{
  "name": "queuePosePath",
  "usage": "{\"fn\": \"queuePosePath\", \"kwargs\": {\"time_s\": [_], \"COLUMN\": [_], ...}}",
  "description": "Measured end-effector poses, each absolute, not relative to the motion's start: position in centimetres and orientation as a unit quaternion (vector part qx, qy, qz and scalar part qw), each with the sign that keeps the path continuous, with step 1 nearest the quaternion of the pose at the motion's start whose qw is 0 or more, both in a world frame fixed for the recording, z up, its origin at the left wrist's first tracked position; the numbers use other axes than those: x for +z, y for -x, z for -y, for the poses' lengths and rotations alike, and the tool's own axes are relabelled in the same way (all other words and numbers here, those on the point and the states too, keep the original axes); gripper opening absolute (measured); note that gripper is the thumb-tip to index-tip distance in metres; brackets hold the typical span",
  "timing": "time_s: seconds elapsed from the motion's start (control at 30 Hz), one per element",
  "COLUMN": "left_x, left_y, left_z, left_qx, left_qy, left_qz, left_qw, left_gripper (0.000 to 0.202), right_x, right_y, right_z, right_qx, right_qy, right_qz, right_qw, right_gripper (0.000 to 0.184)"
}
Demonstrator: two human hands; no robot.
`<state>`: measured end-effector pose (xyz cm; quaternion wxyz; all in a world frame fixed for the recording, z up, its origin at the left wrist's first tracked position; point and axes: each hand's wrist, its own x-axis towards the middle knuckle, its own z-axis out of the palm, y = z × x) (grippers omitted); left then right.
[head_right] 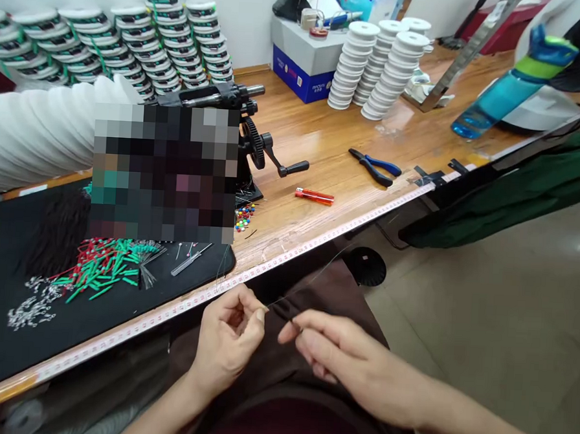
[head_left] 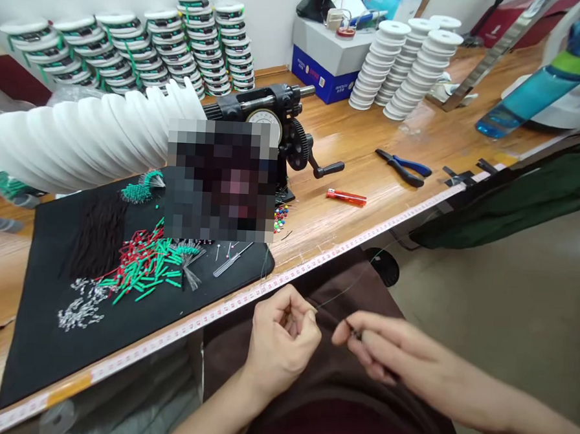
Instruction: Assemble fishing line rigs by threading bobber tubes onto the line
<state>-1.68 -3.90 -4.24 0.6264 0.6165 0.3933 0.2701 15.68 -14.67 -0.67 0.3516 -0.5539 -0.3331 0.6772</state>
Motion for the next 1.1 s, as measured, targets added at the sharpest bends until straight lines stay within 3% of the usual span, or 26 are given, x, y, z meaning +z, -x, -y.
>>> {"fn": "queuePosePath", "kwargs": {"time_s": [0.13, 0.33, 0.6, 0.7, 0.77, 0.83, 0.93, 1.03, 1.1], "left_x": [-3.8, -3.6, -4.1, -4.1, -4.2, -4.3, -4.5, -4.6, -4.6], "left_y": [2.0, 0.9, -1.2, -1.2, -1.0, -0.7, -0.3, -0.1, -0.1], "left_z": [4.3, 5.5, 5.4, 4.9, 4.7, 4.6, 4.8, 5.1, 5.2], "left_qx": [0.278, 0.297, 0.251, 0.25, 0.255, 0.259, 0.251, 0.236, 0.244], "left_qy": [-0.651, -0.662, -0.646, -0.644, -0.643, -0.643, -0.65, -0.675, -0.712], "left_qz": [-0.374, -0.386, -0.411, -0.421, -0.431, -0.434, -0.42, -0.392, -0.354], "left_qw": [0.599, 0.57, 0.592, 0.587, 0.579, 0.576, 0.581, 0.579, 0.556], "left_gripper": [0.015, 0.015, 0.014, 0.015, 0.016, 0.018, 0.021, 0.022, 0.018], "right_x": [-3.0, -4.6, -6.0, -5.4, -4.6, -3.8, -3.6, -4.5, -4.6], "right_y": [-13.0, -13.0, -14.4, -16.0, -18.5, -22.2, -28.2, -32.2, -32.6], "right_z": [15.7, 15.1, 15.1, 14.5, 13.0, 10.3, 5.2, 1.3, 0.4], "right_qx": [0.753, 0.768, 0.803, 0.776, 0.641, 0.359, -0.012, -0.106, -0.118], "right_qy": [0.455, 0.396, 0.334, 0.395, 0.532, 0.674, 0.734, 0.744, 0.734], "right_qz": [0.25, 0.225, 0.165, 0.203, 0.32, 0.475, 0.593, 0.63, 0.65], "right_qw": [0.405, 0.451, 0.465, 0.448, 0.451, 0.438, 0.331, 0.195, 0.155], "right_gripper": [0.034, 0.04, 0.037, 0.04, 0.041, 0.038, 0.03, 0.029, 0.029]}}
